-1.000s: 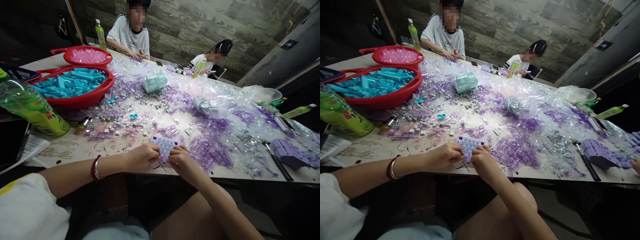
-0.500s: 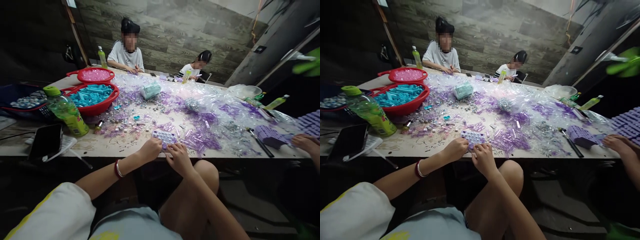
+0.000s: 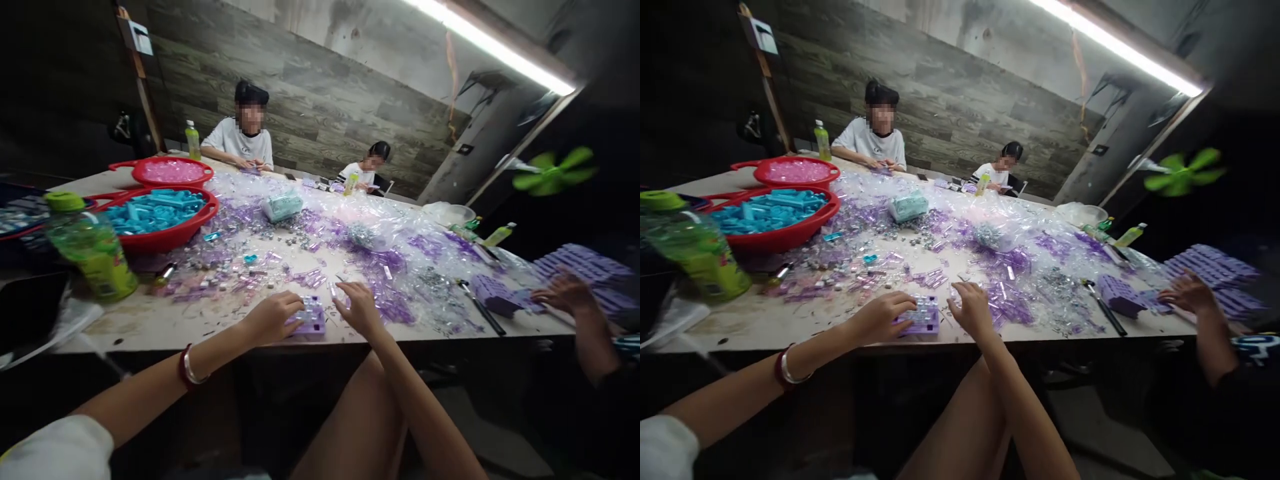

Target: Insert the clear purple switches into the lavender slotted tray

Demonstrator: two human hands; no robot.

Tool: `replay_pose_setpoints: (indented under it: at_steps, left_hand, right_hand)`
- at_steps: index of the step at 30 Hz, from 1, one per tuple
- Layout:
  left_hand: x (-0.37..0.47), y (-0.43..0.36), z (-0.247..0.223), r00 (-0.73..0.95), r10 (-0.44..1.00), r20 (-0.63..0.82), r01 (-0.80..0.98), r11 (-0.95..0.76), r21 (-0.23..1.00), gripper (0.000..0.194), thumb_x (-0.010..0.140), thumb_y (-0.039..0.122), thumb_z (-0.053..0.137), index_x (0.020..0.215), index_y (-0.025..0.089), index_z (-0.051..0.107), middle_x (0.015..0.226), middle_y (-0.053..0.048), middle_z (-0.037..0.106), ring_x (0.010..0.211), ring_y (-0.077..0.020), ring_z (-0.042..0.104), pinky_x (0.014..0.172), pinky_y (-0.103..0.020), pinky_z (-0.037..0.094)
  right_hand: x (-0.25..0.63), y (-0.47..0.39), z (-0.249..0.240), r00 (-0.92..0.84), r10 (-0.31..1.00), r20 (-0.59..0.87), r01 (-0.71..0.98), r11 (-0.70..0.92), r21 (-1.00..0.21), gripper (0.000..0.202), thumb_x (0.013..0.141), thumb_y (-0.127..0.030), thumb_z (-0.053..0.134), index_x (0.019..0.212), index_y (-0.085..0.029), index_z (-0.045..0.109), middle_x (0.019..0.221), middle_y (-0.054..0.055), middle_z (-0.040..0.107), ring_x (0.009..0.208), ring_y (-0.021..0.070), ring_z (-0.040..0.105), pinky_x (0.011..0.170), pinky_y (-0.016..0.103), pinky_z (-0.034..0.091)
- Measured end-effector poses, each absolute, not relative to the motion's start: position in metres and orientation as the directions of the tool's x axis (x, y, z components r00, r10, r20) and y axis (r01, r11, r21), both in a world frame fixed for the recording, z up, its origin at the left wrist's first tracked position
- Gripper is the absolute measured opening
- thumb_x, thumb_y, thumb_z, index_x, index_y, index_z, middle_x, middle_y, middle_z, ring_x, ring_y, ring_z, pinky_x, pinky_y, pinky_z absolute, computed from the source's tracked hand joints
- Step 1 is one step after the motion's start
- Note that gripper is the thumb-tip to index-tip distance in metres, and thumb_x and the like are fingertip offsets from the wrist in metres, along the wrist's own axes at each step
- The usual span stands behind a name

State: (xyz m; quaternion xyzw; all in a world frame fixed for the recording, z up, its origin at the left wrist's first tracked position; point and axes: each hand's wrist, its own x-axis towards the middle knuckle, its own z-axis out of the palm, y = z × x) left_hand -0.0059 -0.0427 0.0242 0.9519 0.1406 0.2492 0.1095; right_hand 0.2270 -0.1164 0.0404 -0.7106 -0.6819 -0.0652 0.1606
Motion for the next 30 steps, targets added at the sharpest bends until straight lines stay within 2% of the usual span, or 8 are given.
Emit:
replay_pose_setpoints:
  at_steps: [2,4,7,10,14,22,27,30]
  left_hand:
    - [0.004,-0.035,0.026,0.886,0.214,0.411,0.111,-0.959,0.260,0.035,0.088,0.031,0.053,0.121,0.017,0.054,0.121,-0.011,0.059,0.112,-0.0239,0.054,0.095,-0.038,0.044]
    - [0.012,-0.029,0.023,0.936,0.068,0.345,-0.012,-0.974,0.227,0.049,0.089,0.037,0.051,0.135,0.020,0.043,0.136,-0.011,0.049,0.126,-0.0273,0.043,0.105,-0.044,0.035]
    - [0.017,-0.026,0.017,0.966,-0.059,0.252,-0.115,-0.969,0.216,0.060,0.088,0.048,0.050,0.141,0.025,0.034,0.146,-0.009,0.036,0.136,-0.0304,0.029,0.112,-0.051,0.021]
    - [0.017,-0.026,0.014,0.973,-0.051,0.224,-0.110,-0.959,0.260,0.061,0.088,0.053,0.048,0.141,0.026,0.035,0.148,-0.007,0.033,0.138,-0.0293,0.026,0.114,-0.048,0.017]
    - [0.017,-0.025,0.013,0.974,-0.031,0.224,-0.100,-0.947,0.304,0.059,0.089,0.054,0.044,0.141,0.026,0.035,0.147,-0.006,0.035,0.138,-0.0277,0.027,0.115,-0.046,0.014]
    - [0.018,-0.026,0.013,0.979,-0.023,0.205,-0.084,-0.952,0.294,0.059,0.090,0.053,0.042,0.142,0.026,0.033,0.149,-0.006,0.031,0.139,-0.0274,0.024,0.115,-0.044,0.015]
    - [0.017,-0.025,0.013,0.974,-0.027,0.227,-0.084,-0.966,0.244,0.058,0.090,0.051,0.045,0.142,0.028,0.034,0.148,-0.007,0.032,0.138,-0.0281,0.026,0.114,-0.046,0.016]
    - [0.018,-0.024,0.011,0.967,-0.055,0.248,-0.115,-0.966,0.232,0.057,0.089,0.048,0.048,0.142,0.032,0.032,0.147,-0.004,0.033,0.137,-0.0255,0.030,0.114,-0.042,0.018]
  right_hand:
    - [0.257,-0.084,0.048,0.212,0.939,0.272,0.975,-0.186,-0.118,0.035,0.085,-0.028,0.055,0.118,-0.019,0.060,0.121,0.009,0.062,0.116,0.0241,0.050,0.098,0.039,0.035]
    - [0.283,-0.052,0.049,0.310,0.915,0.259,0.950,-0.293,-0.104,0.033,0.085,-0.024,0.053,0.116,-0.017,0.062,0.118,0.011,0.063,0.113,0.0254,0.052,0.095,0.039,0.038]
    - [0.310,-0.012,0.041,0.389,0.892,0.231,0.921,-0.377,-0.099,0.035,0.083,-0.017,0.051,0.116,-0.018,0.064,0.116,0.011,0.064,0.109,0.0250,0.055,0.092,0.037,0.040]
    - [0.323,0.016,0.026,0.406,0.893,0.194,0.914,-0.393,-0.104,0.037,0.081,-0.015,0.052,0.115,-0.019,0.064,0.117,0.010,0.064,0.109,0.0233,0.056,0.091,0.033,0.041]
    - [0.329,0.029,0.011,0.382,0.913,0.142,0.922,-0.368,-0.118,0.029,0.081,-0.018,0.054,0.105,-0.019,0.069,0.112,0.008,0.066,0.103,0.0208,0.059,0.087,0.028,0.041]
    - [0.330,0.025,0.007,0.392,0.914,0.106,0.908,-0.366,-0.205,0.023,0.081,-0.019,0.057,0.100,-0.018,0.070,0.096,0.006,0.070,0.088,0.0174,0.062,0.076,0.024,0.043]
    - [0.329,0.014,0.019,0.372,0.906,0.203,0.909,-0.311,-0.278,0.029,0.081,-0.012,0.053,0.107,-0.015,0.067,0.106,0.010,0.067,0.102,0.0209,0.057,0.090,0.030,0.040]
    - [0.332,-0.008,0.036,0.402,0.878,0.258,0.896,-0.320,-0.308,0.034,0.086,-0.011,0.045,0.115,-0.011,0.062,0.114,0.013,0.063,0.104,0.0199,0.056,0.093,0.030,0.039]
